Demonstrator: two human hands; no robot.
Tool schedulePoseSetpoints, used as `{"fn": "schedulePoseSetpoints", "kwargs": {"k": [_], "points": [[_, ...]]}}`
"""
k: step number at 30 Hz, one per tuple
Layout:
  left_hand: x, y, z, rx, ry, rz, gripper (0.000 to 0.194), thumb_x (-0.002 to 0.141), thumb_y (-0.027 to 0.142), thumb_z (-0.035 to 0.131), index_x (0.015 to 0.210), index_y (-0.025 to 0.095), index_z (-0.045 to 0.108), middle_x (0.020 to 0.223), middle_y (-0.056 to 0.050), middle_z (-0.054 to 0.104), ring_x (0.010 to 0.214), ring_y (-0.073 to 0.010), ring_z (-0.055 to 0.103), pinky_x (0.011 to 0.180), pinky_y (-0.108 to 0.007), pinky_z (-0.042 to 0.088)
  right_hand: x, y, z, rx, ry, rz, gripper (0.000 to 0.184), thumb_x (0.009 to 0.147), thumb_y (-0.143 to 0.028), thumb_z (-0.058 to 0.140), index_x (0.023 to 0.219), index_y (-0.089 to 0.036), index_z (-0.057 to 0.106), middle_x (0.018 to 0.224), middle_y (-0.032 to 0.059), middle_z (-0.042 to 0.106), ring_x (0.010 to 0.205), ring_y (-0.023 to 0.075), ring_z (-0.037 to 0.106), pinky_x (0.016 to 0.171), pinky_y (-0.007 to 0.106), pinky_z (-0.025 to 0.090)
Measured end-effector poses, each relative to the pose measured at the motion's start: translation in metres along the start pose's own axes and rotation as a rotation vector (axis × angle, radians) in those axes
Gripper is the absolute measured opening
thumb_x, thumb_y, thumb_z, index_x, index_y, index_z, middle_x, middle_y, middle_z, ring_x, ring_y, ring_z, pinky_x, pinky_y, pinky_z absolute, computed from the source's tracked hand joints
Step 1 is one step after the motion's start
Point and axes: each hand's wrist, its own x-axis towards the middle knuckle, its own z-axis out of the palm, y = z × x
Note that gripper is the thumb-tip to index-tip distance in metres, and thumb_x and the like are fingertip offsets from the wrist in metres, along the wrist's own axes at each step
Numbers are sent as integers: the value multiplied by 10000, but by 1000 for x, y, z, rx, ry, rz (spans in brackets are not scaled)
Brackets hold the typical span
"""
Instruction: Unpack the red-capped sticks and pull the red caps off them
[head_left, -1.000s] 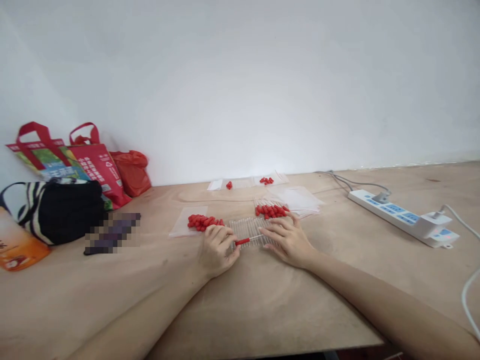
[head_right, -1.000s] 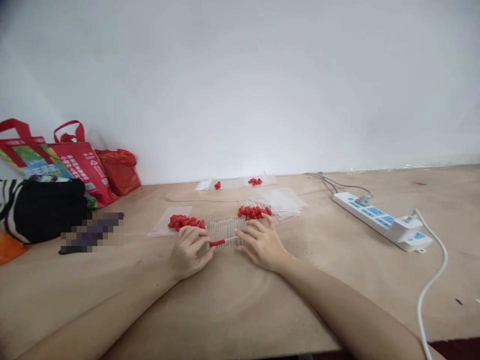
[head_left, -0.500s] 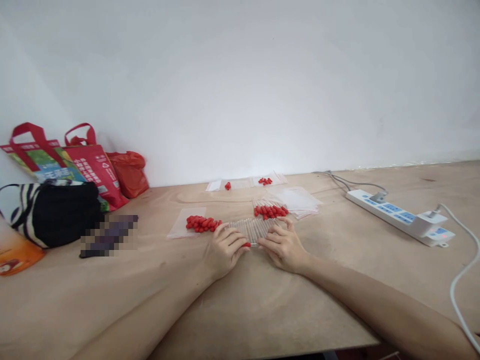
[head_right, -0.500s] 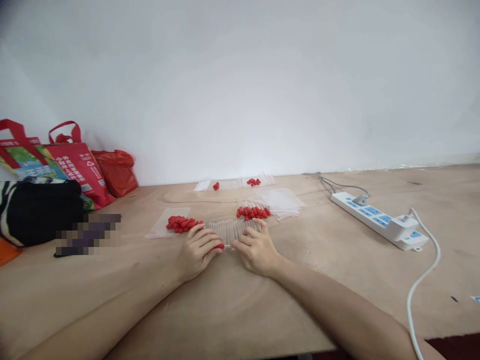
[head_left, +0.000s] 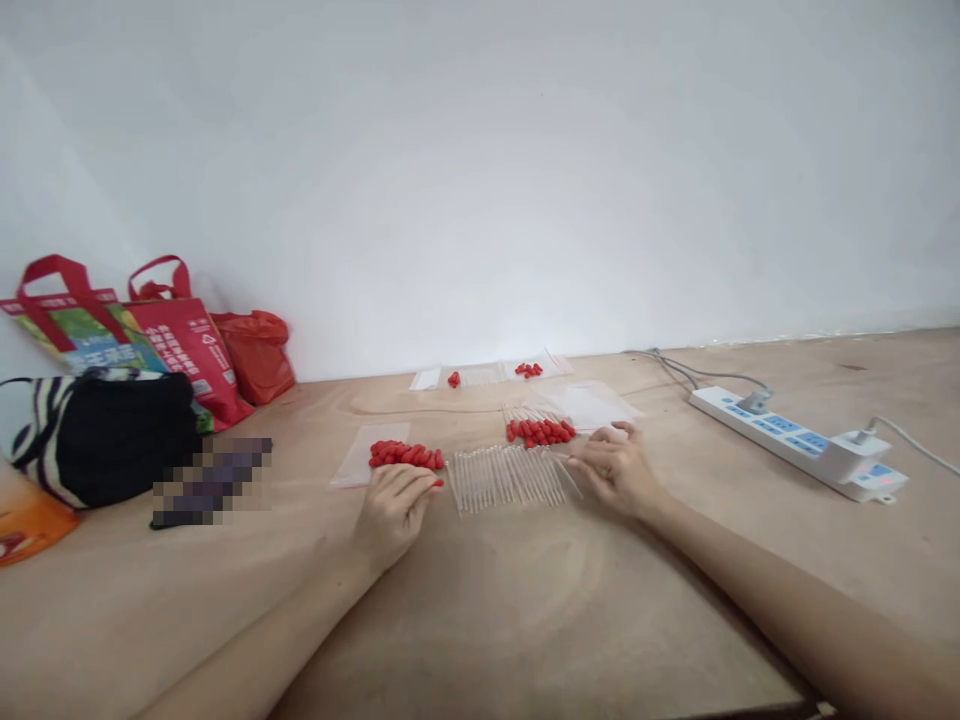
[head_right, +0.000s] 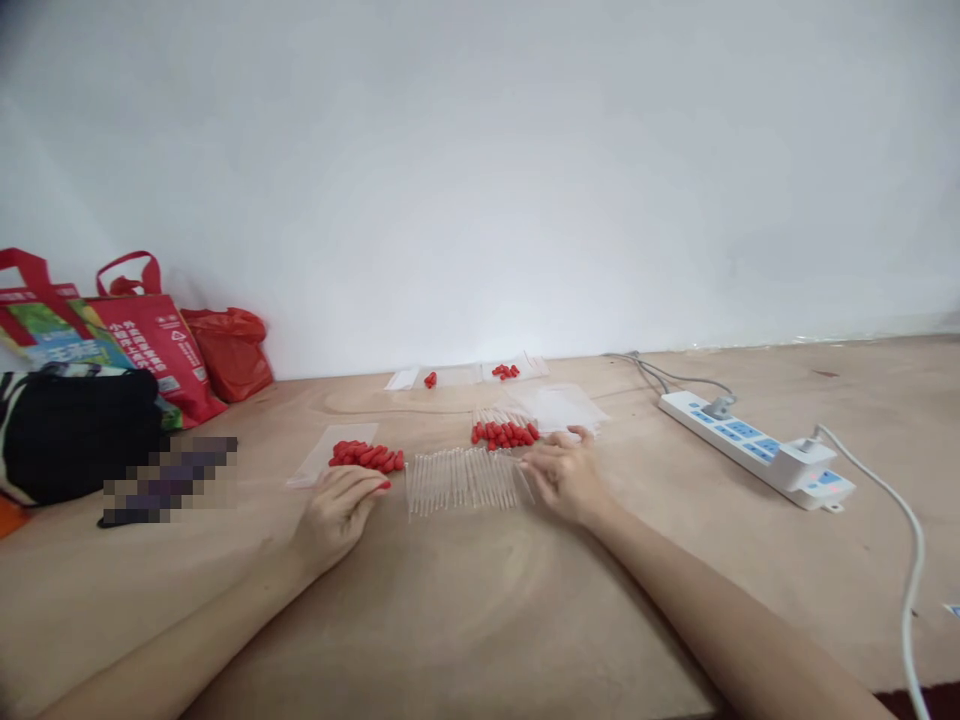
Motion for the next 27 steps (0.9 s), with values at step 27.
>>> {"fn": "schedulePoseSetpoints", "kwargs": {"k": [27], "points": [[-13, -83, -1, 91, 82, -770, 283, 676, 435, 507, 806, 185, 532, 808, -31, 616, 747, -172, 569, 674, -274, 441, 7, -7, 7, -118, -459, 514, 340, 843, -385, 345, 807, -233, 646, 740, 39, 660, 780, 217, 589, 713, 323, 288]]}}
